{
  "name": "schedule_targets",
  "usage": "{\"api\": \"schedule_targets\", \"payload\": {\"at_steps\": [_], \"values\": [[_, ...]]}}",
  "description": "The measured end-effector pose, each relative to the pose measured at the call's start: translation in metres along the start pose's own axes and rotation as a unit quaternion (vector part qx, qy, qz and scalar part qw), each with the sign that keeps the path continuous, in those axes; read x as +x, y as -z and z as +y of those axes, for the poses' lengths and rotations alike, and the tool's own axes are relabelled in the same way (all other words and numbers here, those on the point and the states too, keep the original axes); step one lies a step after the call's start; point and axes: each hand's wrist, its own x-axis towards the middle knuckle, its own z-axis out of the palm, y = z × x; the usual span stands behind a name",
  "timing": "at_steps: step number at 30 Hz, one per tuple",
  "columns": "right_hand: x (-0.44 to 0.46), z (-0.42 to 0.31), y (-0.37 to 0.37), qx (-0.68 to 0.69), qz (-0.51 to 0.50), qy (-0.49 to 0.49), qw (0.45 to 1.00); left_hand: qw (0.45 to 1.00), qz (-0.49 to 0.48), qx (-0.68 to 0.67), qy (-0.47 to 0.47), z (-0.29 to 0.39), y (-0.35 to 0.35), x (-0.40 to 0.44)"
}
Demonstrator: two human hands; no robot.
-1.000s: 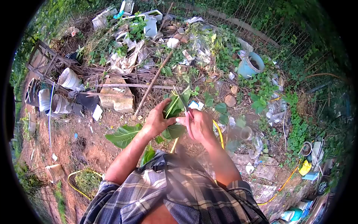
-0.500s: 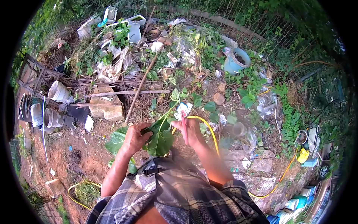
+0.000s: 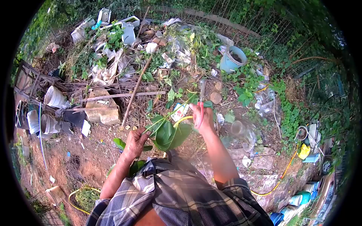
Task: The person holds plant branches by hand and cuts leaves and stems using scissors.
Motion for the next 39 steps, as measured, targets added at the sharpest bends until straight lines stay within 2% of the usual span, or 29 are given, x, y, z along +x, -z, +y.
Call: {"api": "schedule_targets", "payload": {"at_steps": [2, 3, 4, 7, 8, 9, 11, 14, 17, 18, 20, 22, 24, 28, 30, 31, 33, 35, 37, 39], "values": [[0.001, -0.013, 0.003, 0.046, 0.034, -0.008, 0.998, 0.998, 0.026, 0.062, -0.006, 0.001, 0.008, 0.001], [0.0, -0.015, 0.009, -0.001, 0.027, 0.01, 1.0, 0.995, 0.042, 0.093, -0.009, 0.005, 0.014, 0.001], [-0.001, -0.014, 0.015, -0.018, -0.002, -0.003, 1.0, 0.995, 0.059, 0.075, 0.008, 0.014, 0.015, -0.002], [-0.01, -0.005, 0.014, -0.091, -0.093, -0.007, 0.991, 0.984, 0.104, 0.147, -0.015, 0.013, 0.022, -0.001], [-0.017, -0.002, 0.011, -0.09, -0.119, -0.057, 0.987, 0.98, 0.111, 0.164, -0.025, 0.016, 0.023, -0.001], [-0.018, 0.004, 0.01, -0.111, -0.164, -0.088, 0.976, 0.975, 0.108, 0.189, -0.034, 0.019, 0.024, -0.002], [-0.021, 0.012, 0.003, -0.19, -0.19, -0.019, 0.963, 0.965, 0.103, 0.237, -0.052, 0.023, 0.026, -0.002], [-0.016, 0.009, -0.005, -0.244, -0.203, -0.008, 0.948, 0.959, 0.075, 0.258, -0.092, 0.02, 0.023, -0.004], [-0.015, -0.008, -0.013, -0.239, -0.211, -0.015, 0.948, 0.954, 0.065, 0.267, -0.117, 0.026, 0.021, -0.007], [-0.021, -0.021, -0.02, -0.274, -0.188, -0.009, 0.943, 0.959, 0.069, 0.249, -0.12, 0.029, 0.021, -0.008], [-0.019, -0.007, -0.022, -0.255, -0.177, 0.056, 0.949, 0.962, 0.051, 0.25, -0.1, 0.028, 0.022, -0.006], [-0.014, 0.006, -0.021, -0.253, -0.165, 0.064, 0.951, 0.967, 0.036, 0.243, -0.075, 0.029, 0.022, -0.004], [-0.013, 0.011, -0.02, -0.25, -0.154, 0.03, 0.955, 0.973, 0.022, 0.226, -0.042, 0.035, 0.018, -0.004], [-0.023, 0.007, -0.026, -0.182, -0.133, 0.022, 0.974, 0.973, 0.028, 0.211, -0.086, 0.03, 0.014, -0.002], [-0.025, 0.004, -0.025, -0.179, -0.125, -0.018, 0.976, 0.968, 0.037, 0.228, -0.095, 0.029, 0.015, 0.0], [-0.025, 0.006, -0.024, -0.156, -0.116, -0.014, 0.981, 0.966, 0.041, 0.237, -0.098, 0.029, 0.015, 0.0], [-0.021, 0.012, -0.023, -0.11, -0.1, -0.006, 0.989, 0.988, 0.023, 0.147, -0.046, 0.032, 0.016, 0.001], [-0.004, 0.013, -0.013, 0.031, -0.022, -0.017, 0.999, 0.998, 0.015, 0.065, -0.005, 0.029, 0.014, 0.0], [0.006, 0.004, 0.0, 0.036, 0.018, -0.016, 0.999, 1.0, 0.018, -0.005, 0.02, 0.018, 0.013, 0.003], [-0.002, -0.011, 0.004, -0.069, -0.021, -0.028, 0.997, 0.998, 0.035, 0.052, 0.012, 0.017, 0.019, 0.006]]}}
